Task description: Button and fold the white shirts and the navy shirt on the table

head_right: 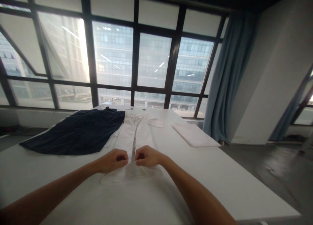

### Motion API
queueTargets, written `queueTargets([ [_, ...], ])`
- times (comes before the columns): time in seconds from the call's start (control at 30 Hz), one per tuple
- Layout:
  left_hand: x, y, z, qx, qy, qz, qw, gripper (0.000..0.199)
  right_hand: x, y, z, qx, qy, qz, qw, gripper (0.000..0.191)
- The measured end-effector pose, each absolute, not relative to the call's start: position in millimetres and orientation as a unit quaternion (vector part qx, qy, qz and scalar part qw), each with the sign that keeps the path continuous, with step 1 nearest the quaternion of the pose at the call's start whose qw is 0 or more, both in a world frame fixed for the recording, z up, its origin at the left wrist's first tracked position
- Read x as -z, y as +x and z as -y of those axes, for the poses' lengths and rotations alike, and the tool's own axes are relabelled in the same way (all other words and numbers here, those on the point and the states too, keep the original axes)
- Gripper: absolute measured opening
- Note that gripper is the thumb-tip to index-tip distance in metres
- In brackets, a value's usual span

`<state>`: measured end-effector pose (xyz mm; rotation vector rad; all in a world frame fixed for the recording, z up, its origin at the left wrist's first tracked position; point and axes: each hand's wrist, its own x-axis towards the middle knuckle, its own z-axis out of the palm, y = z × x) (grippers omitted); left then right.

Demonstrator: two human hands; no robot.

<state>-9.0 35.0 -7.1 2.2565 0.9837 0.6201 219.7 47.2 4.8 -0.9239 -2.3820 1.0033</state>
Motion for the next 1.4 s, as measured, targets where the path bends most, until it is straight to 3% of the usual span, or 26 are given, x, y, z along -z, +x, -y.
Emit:
queueTargets([
  [0.2, 8, 5, -23, -0.329, 0.846, -0.346, 0.237, 0.019, -15, 231, -46, -0.415, -0.358, 0.818, 0.173, 0.005],
  [0.4, 17, 9, -23, -0.178, 0.935, -0.254, 0.171, 0.025, 4, 229, -54, -0.431, -0.347, 0.833, 0.015, 0.015],
  [0.47, 17, 2, -33, -0.188, 0.927, -0.273, 0.178, 0.036, 5, 233, -61, -0.386, -0.367, 0.844, 0.065, 0.024],
  [0.57, 24, -15, -52, -0.211, 0.907, -0.334, 0.145, 0.046, 9, 241, -72, -0.194, -0.413, 0.861, 0.224, 0.039],
  [0.6, 29, -20, -57, -0.192, 0.909, -0.345, 0.131, 0.051, 12, 244, -75, -0.138, -0.419, 0.865, 0.238, 0.049],
  [0.7, 43, -31, -66, -0.094, 0.929, -0.341, 0.114, 0.069, 25, 248, -79, -0.091, -0.426, 0.890, 0.135, 0.078],
  [0.8, 45, -34, -65, -0.045, 0.938, -0.325, 0.111, 0.076, 33, 249, -72, -0.107, -0.421, 0.900, 0.033, 0.083],
  [0.9, 34, -35, -62, -0.026, 0.946, -0.300, 0.122, 0.086, 30, 248, -57, -0.103, -0.417, 0.903, 0.013, 0.087],
  [1.0, 28, -34, -64, -0.083, 0.939, -0.308, 0.127, 0.070, 22, 245, -47, -0.096, -0.400, 0.911, 0.022, 0.094],
  [1.1, 36, -32, -69, -0.114, 0.924, -0.352, 0.095, 0.061, 19, 243, -54, -0.091, -0.397, 0.911, 0.072, 0.075],
  [1.2, 45, -30, -68, -0.053, 0.927, -0.360, 0.087, 0.064, 26, 243, -69, -0.049, -0.455, 0.881, 0.118, 0.065],
  [1.33, 39, -33, -70, -0.033, 0.941, -0.321, 0.106, 0.072, 23, 246, -83, -0.039, -0.438, 0.896, 0.064, 0.074],
  [1.4, 32, -33, -80, -0.039, 0.943, -0.300, 0.137, 0.066, 14, 246, -91, -0.056, -0.430, 0.900, 0.049, 0.064],
])
